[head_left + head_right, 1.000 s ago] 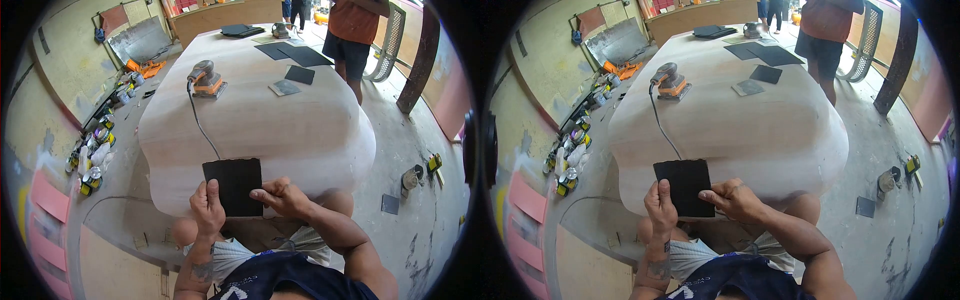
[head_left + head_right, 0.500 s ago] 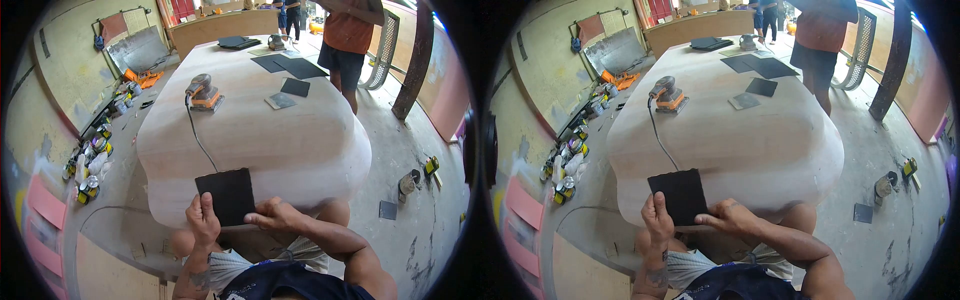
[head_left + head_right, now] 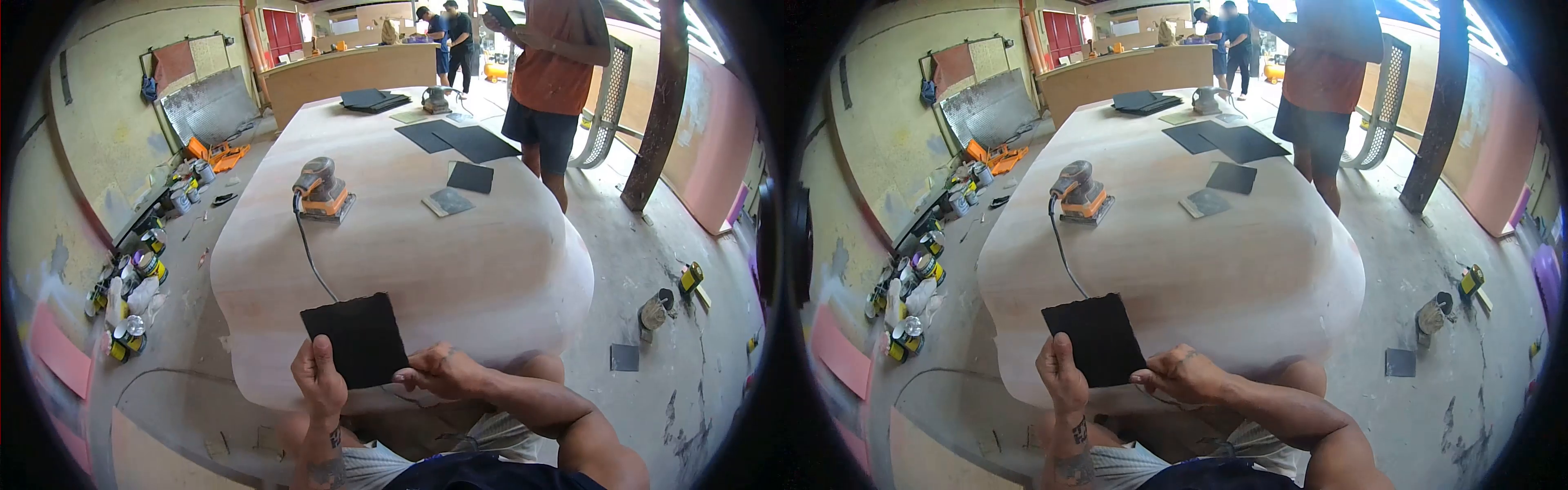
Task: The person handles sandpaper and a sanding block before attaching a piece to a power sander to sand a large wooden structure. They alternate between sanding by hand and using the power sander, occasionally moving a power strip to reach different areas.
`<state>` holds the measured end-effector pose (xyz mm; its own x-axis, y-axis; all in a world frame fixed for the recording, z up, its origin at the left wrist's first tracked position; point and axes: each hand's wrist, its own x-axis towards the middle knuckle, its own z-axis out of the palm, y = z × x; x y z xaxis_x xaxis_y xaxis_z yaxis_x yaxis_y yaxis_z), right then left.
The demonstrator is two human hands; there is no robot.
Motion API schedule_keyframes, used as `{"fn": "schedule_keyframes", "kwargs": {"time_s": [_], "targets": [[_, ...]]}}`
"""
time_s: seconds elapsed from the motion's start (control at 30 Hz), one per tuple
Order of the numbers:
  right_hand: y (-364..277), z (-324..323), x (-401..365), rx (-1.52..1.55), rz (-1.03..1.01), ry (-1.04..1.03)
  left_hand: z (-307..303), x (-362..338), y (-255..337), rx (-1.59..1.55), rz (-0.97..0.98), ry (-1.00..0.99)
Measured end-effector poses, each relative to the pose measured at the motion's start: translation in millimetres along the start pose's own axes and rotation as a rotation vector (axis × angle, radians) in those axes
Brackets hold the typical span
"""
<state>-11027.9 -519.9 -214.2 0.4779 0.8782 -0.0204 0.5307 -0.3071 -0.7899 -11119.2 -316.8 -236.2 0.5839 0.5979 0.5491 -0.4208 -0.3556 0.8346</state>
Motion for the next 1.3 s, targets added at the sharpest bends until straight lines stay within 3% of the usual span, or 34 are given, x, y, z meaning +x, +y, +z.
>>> {"fn": "schedule_keyframes", "kwargs": {"time_s": [0.1, 0.17, 0.2, 0.27, 0.3, 0.37, 0.4, 0.43, 0.5, 0.6, 1.03, 1.13, 1.2, 1.23, 1.3], "targets": [[6, -20, 10, -0.037, -0.049, -0.050, -6, 14, -13, -0.240, -0.062, -0.112], [3, -41, 18, 0.002, -0.053, -0.135, 6, 19, 6, -0.345, -0.266, -0.163], [-4, -52, 23, -0.074, -0.050, -0.155, 10, 24, 14, -0.397, -0.367, -0.192], [-16, -69, 31, -0.225, -0.043, -0.195, 2, 32, -12, -0.386, -0.383, -0.357], [-2, -66, 38, -0.230, -0.114, -0.075, -1, 36, -25, -0.380, -0.388, -0.439], [-5, -66, 54, -0.056, -0.017, 0.067, -2, 38, -34, -0.382, -0.362, -0.472], [-11, -65, 62, 0.030, 0.035, 0.132, -1, 37, -35, -0.384, -0.356, -0.483], [-19, -51, 70, 0.386, -0.034, 0.251, 0, 34, -39, -0.383, -0.352, -0.476], [-9, -47, 83, 0.324, 0.019, 0.293, -2, 35, -46, -0.363, -0.319, -0.490], [5, -40, 97, 0.284, 0.007, 0.324, -9, 41, -53, -0.407, -0.438, -0.496], [16, -40, 121, 0.265, -0.044, 0.203, -26, 38, -69, -0.486, -0.576, -0.489], [1, -53, 131, -0.009, -0.057, 0.143, -27, 37, -69, -0.452, -0.614, -0.422], [54, -79, 156, -0.121, -0.197, 0.294, -37, 36, -78, -0.294, -0.649, -0.417], [99, -118, 172, -0.108, 0.098, 0.449, -36, 35, -79, -0.299, -0.609, -0.340], [114, -163, 177, -0.411, 0.434, 0.743, -36, 37, -79, -0.299, -0.516, -0.183]]}}
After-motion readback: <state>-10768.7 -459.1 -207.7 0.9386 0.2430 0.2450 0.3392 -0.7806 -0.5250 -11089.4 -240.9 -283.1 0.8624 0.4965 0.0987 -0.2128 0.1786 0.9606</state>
